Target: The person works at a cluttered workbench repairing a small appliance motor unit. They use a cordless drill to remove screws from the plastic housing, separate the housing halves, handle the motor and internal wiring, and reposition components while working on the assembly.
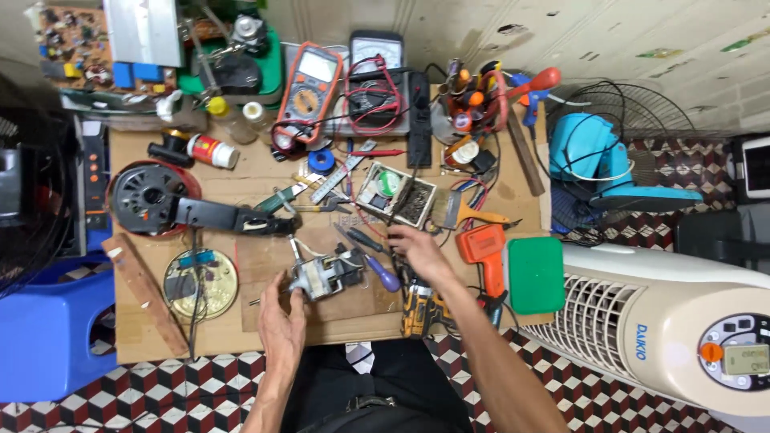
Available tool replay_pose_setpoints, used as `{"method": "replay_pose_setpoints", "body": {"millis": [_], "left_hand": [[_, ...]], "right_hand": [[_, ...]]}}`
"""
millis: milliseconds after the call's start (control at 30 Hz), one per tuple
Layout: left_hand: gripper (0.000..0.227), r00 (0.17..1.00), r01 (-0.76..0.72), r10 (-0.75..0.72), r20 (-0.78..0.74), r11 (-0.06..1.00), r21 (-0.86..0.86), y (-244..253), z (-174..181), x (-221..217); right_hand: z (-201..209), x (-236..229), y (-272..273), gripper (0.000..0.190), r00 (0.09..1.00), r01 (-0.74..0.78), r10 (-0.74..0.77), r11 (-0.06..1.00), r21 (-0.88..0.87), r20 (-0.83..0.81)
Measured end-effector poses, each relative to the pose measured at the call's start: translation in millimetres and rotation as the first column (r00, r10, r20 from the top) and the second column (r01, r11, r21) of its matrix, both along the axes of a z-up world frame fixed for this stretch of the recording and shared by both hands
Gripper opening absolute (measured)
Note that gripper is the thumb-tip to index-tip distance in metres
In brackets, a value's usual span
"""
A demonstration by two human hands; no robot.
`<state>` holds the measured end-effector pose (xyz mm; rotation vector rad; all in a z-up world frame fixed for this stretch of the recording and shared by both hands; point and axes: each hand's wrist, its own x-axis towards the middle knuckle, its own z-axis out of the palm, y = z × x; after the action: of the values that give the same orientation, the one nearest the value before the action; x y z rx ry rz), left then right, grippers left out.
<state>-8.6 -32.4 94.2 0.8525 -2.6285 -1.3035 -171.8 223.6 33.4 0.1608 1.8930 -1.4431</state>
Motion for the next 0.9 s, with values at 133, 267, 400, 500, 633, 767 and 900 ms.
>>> {"method": "replay_pose_setpoints", "body": {"millis": [133,267,400,500,633,767,900], "left_hand": [[0.047,0.998,-0.062,0.062,0.020,0.998,0.011,15.3,13.1,-6.1],[0.049,0.987,-0.159,0.157,0.038,0.984,0.079,27.5,14.2,-6.0],[0.050,0.964,-0.264,0.261,0.041,0.959,0.104,37.0,28.7,-5.8],[0.050,0.951,-0.308,0.305,0.054,0.950,0.051,43.3,33.2,-1.3],[0.050,0.926,-0.368,0.367,0.087,0.930,-0.005,47.4,34.6,5.6],[0.049,0.915,-0.395,0.394,0.085,0.919,0.001,48.9,34.9,11.8],[0.049,0.910,-0.410,0.406,0.090,0.912,0.029,45.7,29.6,14.9]], "right_hand": [[0.0,-7.7,22.1,0.030,0.961,0.254,-0.252,0.967,0.004,-0.115],[23.0,-44.5,37.6,0.043,0.880,0.462,-0.432,0.875,0.148,-0.198],[9.5,-83.1,27.9,0.061,0.972,0.195,-0.157,0.954,0.229,-0.173],[-6.4,-103.8,27.2,0.038,0.996,0.019,0.009,0.955,0.297,-0.091],[4.2,-121.3,19.7,0.031,0.997,-0.035,0.063,0.910,0.414,-0.053],[-29.7,-129.7,43.8,0.021,0.847,-0.200,0.399,0.851,0.485,-0.351],[-29.8,-139.9,70.4,0.019,0.873,-0.149,0.381,0.802,0.579,-0.303]]}}
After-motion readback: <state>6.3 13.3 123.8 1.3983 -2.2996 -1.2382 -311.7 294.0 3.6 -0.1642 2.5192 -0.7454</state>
